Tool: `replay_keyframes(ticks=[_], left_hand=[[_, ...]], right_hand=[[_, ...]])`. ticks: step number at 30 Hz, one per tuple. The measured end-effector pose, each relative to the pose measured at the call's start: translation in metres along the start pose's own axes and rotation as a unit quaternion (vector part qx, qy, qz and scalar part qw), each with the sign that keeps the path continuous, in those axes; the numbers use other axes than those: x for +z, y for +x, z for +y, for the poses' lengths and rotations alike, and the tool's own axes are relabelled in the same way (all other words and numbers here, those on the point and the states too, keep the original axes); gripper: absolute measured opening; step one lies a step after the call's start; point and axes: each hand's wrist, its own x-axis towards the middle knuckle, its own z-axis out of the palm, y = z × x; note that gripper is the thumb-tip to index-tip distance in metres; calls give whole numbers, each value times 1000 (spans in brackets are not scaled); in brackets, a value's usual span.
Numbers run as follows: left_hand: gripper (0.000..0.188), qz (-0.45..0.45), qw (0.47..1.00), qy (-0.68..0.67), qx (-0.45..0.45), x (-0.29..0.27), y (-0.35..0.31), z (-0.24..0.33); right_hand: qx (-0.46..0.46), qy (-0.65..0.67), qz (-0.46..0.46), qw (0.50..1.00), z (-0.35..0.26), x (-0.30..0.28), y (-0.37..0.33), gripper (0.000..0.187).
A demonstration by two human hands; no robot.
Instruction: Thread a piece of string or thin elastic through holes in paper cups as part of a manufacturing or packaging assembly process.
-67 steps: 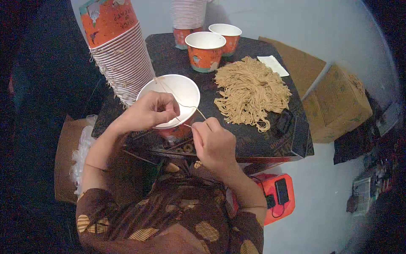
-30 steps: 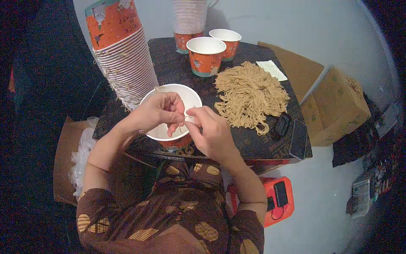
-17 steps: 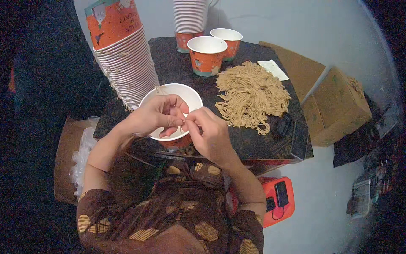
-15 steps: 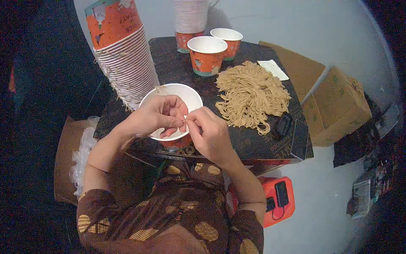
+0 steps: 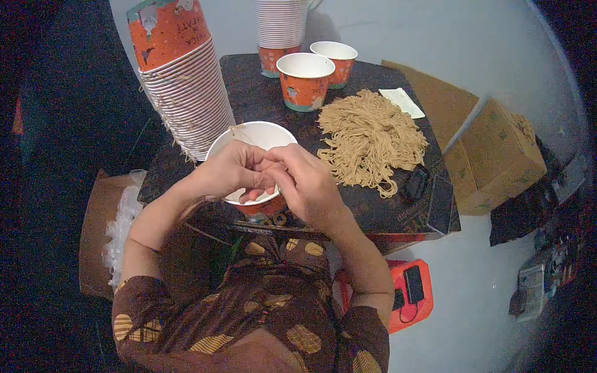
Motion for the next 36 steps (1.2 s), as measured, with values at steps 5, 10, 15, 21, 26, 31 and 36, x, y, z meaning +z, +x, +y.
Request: replay_keyframes(ticks=[5, 10, 15, 21, 26, 31, 36], left_hand=[[7, -34, 999, -4, 14, -3, 2, -4], [5, -42, 999, -25, 12, -1, 5, -6], [3, -18, 998, -66, 6, -2, 6, -7], [3, -21, 997, -70, 11, -3, 6, -6], [5, -13, 998, -64, 12, -1, 7, -6], [9, -2, 998, -61, 3, 0, 7, -5], [12, -3, 997, -78, -5, 0, 7, -6]], right_hand=[[-46, -7, -17, 999, 7, 3, 8, 20], [-81, 4, -29, 996, 16, 4, 6, 25], [44, -17, 96, 994, 2, 1, -6, 25], [33, -115, 27, 992, -4, -4, -29, 22], [14, -106, 33, 994, 0, 6, -29, 18], [35, -70, 51, 996, 0, 10, -33, 14], [7, -69, 56, 996, -4, 17, -37, 11]])
